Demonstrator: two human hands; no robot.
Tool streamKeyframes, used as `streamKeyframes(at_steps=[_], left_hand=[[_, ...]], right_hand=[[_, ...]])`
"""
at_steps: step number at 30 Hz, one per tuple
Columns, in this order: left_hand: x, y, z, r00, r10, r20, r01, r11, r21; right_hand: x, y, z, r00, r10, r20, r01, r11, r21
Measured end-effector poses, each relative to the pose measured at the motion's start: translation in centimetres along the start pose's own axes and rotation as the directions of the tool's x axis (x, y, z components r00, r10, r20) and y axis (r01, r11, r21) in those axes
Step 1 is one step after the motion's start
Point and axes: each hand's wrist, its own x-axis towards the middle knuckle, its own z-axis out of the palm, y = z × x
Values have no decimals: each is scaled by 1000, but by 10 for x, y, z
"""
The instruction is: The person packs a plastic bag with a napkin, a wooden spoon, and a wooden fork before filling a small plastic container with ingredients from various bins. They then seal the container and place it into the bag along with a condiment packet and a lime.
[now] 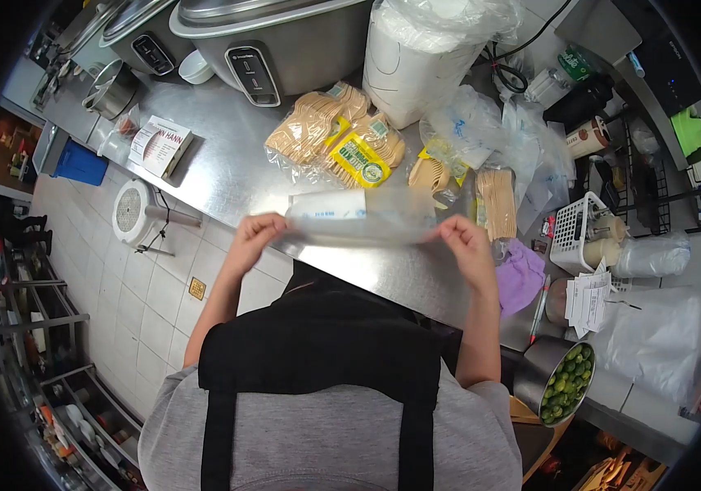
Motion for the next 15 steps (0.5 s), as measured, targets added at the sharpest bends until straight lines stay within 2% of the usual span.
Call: streamKeyframes(at_steps=[1, 2, 3, 4, 6, 8, 10, 11, 13, 14, 15], left_hand=[[-6, -10, 6, 999, -30, 14, 29, 998, 57], [-12, -19, 13, 998, -61, 27, 58, 992, 113], [-17, -21, 19, 1000, -25, 16, 19, 958, 285], [-19, -27, 22, 999, -30, 23, 22, 958, 285], [-21, -38, 27, 958, 284, 28, -271, 874, 404], [-22, -35, 31, 969, 245, -7, -225, 901, 370], [-22, -36, 28, 997, 77, -5, -70, 932, 355], [-23, -32, 27, 997, 79, -11, -70, 931, 359], [-24, -19, 27, 999, -22, -33, 34, 911, 412], [-26, -20, 25, 999, -22, -47, 40, 909, 416], [-27, -23, 24, 999, 3, -49, 17, 914, 406]], right_hand=[[-8, 12, -5, 993, 115, 9, -109, 959, -263], [-14, 18, -7, 973, 229, -11, -203, 838, -507], [-17, 10, 1, 964, 236, -125, -260, 723, -640], [-18, 10, 9, 961, 242, -131, -268, 723, -636], [-16, 9, 27, 995, -54, -87, -12, 782, -623], [-11, -6, 65, 987, -98, 130, 153, 833, -532], [-7, -5, 105, 930, -165, 329, 303, 851, -430], [-5, 3, 109, 927, -171, 334, 310, 851, -425], [6, 18, 117, 800, -202, 566, 548, 629, -551], [11, 19, 112, 791, -209, 575, 558, 630, -540], [16, 18, 97, 823, -46, 566, 464, 628, -625]])
